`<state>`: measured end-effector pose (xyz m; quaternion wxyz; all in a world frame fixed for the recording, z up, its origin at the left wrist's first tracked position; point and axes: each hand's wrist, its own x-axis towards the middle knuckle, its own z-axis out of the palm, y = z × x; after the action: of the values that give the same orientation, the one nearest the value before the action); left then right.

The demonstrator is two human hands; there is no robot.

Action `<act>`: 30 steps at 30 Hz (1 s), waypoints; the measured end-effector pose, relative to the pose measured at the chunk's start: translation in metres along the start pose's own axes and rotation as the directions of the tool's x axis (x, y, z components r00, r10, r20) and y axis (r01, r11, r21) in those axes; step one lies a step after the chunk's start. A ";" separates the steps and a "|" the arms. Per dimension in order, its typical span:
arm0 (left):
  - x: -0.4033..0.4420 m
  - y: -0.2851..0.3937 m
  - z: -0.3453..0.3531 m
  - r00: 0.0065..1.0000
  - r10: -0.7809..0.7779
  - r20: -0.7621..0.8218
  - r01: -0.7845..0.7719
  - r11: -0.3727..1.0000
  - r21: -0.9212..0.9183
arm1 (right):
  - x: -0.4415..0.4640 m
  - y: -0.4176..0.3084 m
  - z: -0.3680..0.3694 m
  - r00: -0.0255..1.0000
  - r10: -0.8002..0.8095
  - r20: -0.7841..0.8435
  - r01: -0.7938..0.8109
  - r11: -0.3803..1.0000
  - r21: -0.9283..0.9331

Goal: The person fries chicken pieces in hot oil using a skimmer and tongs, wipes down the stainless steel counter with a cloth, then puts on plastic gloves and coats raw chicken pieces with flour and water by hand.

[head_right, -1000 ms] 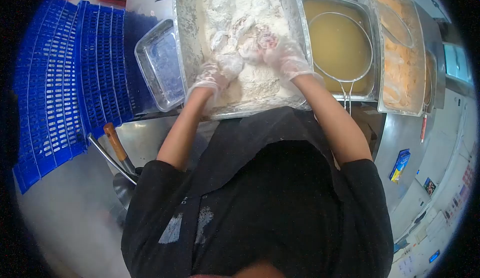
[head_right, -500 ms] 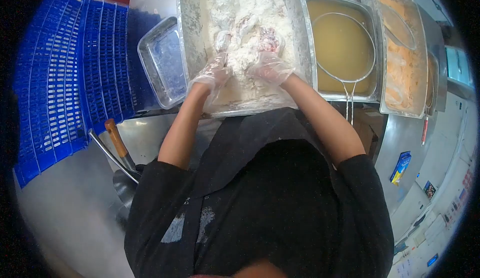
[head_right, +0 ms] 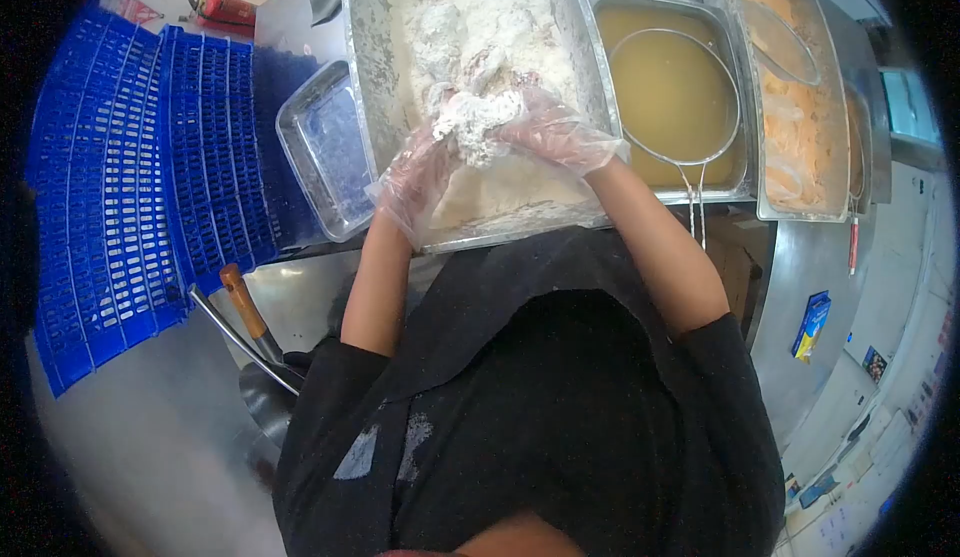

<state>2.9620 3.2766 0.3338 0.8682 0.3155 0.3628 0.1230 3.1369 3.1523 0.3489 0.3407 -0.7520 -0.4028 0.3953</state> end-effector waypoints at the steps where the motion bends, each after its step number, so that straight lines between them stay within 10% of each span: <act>1: -0.002 0.001 0.004 0.998 -0.052 -0.042 0.047 0.993 -0.108 | 0.000 0.002 -0.002 1.000 -0.002 0.000 0.002 1.000 -0.004; 4: 0.012 -0.011 -0.013 0.999 -0.030 -0.040 0.044 0.905 0.422 | 0.001 -0.002 -0.006 0.998 -0.055 -0.014 0.052 0.986 -0.158; 11: 0.036 -0.028 -0.028 0.977 -0.162 -0.136 0.209 0.845 0.492 | -0.005 -0.005 -0.022 0.990 -0.106 -0.095 0.108 0.994 0.007; 13: 0.052 -0.037 -0.044 0.936 0.255 -0.244 0.088 0.502 0.861 | -0.004 -0.003 -0.021 0.984 -0.142 -0.106 0.133 0.988 -0.083; 16: 0.014 0.001 -0.004 0.845 0.477 -0.241 0.184 0.164 0.969 | 0.001 -0.001 -0.025 0.951 -0.223 -0.213 0.117 0.901 -0.417; 18: 0.010 0.020 0.003 0.887 0.421 -0.188 0.167 0.087 0.982 | -0.004 -0.031 -0.039 0.983 0.041 -0.181 -0.082 0.970 -0.227; 22: 0.052 0.008 -0.013 0.952 0.291 -0.089 0.134 -0.136 0.982 | -0.001 -0.033 -0.060 0.991 -0.030 -0.132 0.002 0.978 -0.210; 30: 0.098 -0.017 0.010 0.897 0.432 -0.096 0.153 -0.098 0.983 | -0.057 -0.060 -0.122 0.911 0.015 -0.412 0.135 0.933 0.332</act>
<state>3.0380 3.3024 0.2740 0.2400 0.8535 0.4616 -0.0297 3.2022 3.1049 0.4723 0.5590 -0.7310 -0.2684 0.2846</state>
